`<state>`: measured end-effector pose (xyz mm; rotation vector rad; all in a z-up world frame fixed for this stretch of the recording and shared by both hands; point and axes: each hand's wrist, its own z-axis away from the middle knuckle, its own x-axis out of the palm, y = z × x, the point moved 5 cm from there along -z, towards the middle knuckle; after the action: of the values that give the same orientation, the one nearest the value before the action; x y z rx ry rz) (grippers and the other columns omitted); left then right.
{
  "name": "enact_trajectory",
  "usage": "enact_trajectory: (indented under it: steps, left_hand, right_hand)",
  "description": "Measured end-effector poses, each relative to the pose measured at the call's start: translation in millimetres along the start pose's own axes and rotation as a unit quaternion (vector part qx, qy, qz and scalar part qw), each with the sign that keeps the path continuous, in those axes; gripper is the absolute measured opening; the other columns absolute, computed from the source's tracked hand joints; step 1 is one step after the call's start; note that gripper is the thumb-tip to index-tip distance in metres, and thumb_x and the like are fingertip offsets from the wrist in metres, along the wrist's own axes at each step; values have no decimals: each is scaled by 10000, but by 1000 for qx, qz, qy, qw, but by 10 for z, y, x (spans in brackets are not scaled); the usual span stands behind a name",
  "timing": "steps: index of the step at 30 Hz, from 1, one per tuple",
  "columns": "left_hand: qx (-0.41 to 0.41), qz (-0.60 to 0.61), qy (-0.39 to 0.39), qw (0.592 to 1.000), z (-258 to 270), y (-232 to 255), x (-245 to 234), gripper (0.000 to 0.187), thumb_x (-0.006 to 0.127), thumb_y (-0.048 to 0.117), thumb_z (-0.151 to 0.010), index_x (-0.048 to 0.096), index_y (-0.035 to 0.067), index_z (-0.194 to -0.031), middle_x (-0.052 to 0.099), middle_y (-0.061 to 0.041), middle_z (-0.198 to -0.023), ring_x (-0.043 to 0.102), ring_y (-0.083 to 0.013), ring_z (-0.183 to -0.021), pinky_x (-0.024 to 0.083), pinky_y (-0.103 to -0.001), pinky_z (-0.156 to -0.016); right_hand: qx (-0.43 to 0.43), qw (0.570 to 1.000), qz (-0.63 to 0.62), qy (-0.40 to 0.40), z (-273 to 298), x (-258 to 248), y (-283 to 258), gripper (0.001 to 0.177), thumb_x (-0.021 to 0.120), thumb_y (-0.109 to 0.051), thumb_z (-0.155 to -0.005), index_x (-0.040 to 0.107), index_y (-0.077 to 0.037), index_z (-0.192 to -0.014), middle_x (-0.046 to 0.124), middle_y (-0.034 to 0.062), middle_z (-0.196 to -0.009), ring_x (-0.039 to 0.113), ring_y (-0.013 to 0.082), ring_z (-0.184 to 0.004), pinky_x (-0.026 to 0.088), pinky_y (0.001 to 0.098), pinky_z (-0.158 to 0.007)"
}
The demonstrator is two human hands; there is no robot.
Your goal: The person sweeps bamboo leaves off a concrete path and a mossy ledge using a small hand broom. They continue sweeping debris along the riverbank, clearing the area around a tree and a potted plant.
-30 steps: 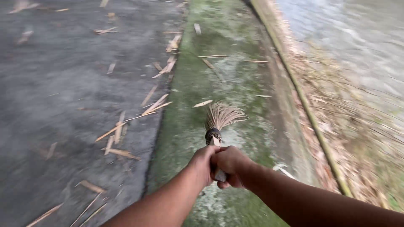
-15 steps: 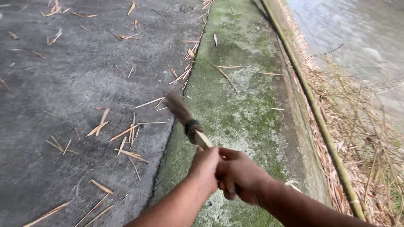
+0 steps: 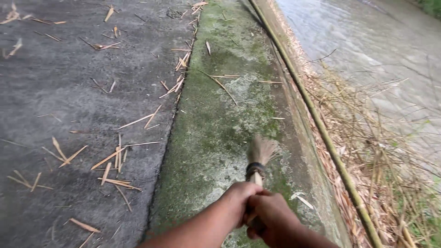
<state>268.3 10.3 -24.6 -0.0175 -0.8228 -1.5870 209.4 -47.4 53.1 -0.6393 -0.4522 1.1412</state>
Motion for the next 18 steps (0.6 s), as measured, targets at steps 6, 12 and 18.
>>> enact_trajectory:
  steps: [6,12,18]
  left_hand:
    - [139,169,114,969,610,-155,-826,214,575,141,-919,650,41,-1093,691,-156,-876,681,-295,-697,564,-454,-537]
    - [191,261,182,929,869,224,-1069,331,551,225,-970,656,-48,-1124,675,-148,-892,683,-294,-755,589,-439,-554]
    - [146,203,146,957,1088,523,-976,433,567,372,-1000,601,36,-1271,689,-129,-1138,666,-245,-1062,540,-568,-865]
  right_hand:
    - [4,978,75,-193,-34,762,203,450,631,78,-850,620,55,-1299,709,134,-771,686,218,-567,548,322,-460]
    - [12,917,178,-357,167,1163,-272,587,630,-8,-843,537,36,-1420,620,137,-737,585,183,-465,415,307,-300]
    - [-30,936,114,-332,479,948,-551,680,595,8,-809,453,-11,-1473,620,133,-779,606,149,-511,505,312,-345]
